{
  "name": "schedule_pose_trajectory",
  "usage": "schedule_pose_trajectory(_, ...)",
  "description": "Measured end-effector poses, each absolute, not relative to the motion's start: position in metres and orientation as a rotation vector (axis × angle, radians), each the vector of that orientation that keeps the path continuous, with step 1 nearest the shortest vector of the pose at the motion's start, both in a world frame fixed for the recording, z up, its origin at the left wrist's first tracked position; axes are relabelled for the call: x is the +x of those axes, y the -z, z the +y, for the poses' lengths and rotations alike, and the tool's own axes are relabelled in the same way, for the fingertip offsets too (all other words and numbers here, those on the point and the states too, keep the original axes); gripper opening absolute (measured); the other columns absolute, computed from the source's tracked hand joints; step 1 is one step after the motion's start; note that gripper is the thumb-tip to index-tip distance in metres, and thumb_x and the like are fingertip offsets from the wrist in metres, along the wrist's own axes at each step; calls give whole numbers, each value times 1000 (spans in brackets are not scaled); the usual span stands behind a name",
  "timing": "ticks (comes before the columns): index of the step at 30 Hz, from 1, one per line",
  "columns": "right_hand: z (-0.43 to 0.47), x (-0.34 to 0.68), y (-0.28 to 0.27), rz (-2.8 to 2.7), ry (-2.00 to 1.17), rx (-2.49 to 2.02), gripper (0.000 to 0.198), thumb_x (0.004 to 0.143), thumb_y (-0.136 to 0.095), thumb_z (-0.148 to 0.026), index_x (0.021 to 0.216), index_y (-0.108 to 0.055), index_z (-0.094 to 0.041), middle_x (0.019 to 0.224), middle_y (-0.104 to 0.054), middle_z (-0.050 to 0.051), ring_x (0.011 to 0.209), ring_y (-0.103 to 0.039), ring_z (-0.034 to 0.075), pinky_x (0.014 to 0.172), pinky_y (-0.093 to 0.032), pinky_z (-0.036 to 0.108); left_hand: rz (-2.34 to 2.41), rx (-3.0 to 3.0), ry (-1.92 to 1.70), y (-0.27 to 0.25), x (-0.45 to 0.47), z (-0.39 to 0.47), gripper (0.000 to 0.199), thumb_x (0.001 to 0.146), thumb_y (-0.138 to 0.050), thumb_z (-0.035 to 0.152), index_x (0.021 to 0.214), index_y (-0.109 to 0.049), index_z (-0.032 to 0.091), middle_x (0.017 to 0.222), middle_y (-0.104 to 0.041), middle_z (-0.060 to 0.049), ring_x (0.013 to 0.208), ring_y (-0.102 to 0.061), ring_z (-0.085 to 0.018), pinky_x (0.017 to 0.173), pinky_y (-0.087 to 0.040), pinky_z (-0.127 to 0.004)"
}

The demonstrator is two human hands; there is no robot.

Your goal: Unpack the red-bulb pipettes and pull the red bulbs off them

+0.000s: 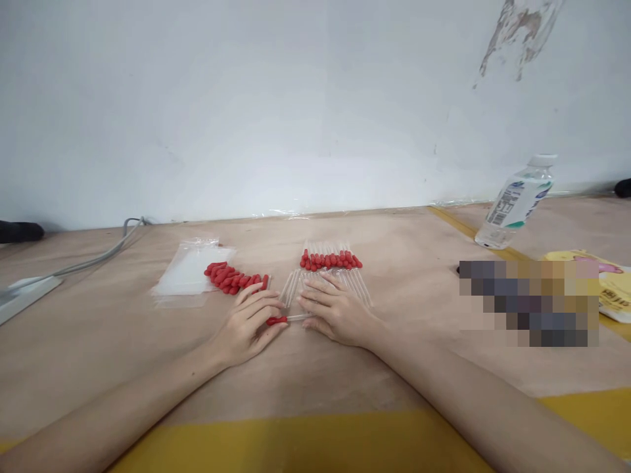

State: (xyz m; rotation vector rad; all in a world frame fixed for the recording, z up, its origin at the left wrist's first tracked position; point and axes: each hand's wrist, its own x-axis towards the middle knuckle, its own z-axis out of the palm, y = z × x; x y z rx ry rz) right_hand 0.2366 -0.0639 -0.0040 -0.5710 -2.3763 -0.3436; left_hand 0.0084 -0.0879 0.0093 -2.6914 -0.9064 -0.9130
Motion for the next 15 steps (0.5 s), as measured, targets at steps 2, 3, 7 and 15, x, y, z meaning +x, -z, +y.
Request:
schedule_pose_trajectory(2,-65,233,5,-2366,318,-564,28,84,-50,-28,109,-58,-18,103,-65,4,112,-49,20,100,-35,45,-903,-2703,925,-9,9,-87,10,81,-50,23,86,-58,20,88,-66,-3,99,-56,-18,103,-27,-45)
schedule_pose_trajectory(3,-65,232,5,-2364,302,-558,26,84,-49,-26,107,-59,-18,101,-65,4,112,-50,20,100,-36,44,-904,-2704,939,-8,9,-87,11,81,-51,24,88,-58,20,90,-66,-4,100,-56,-19,103,-28,-45)
schedule_pose_trajectory(7,-66,230,6,-2375,252,-518,25,85,-47,-22,107,-58,-18,102,-65,3,110,-51,18,99,-39,41,-920,-2717,945,-5,12,-84,25,81,-53,28,104,-58,19,104,-64,-7,108,-52,-21,99,-36,-45)
schedule_pose_trajectory(15,-70,225,8,-2345,261,-519,30,84,-51,-28,109,-57,-14,107,-63,6,105,-55,17,98,-41,38,-782,-2684,968,-2,17,-83,19,83,-50,21,99,-60,17,99,-67,-5,107,-55,-20,97,-40,-42)
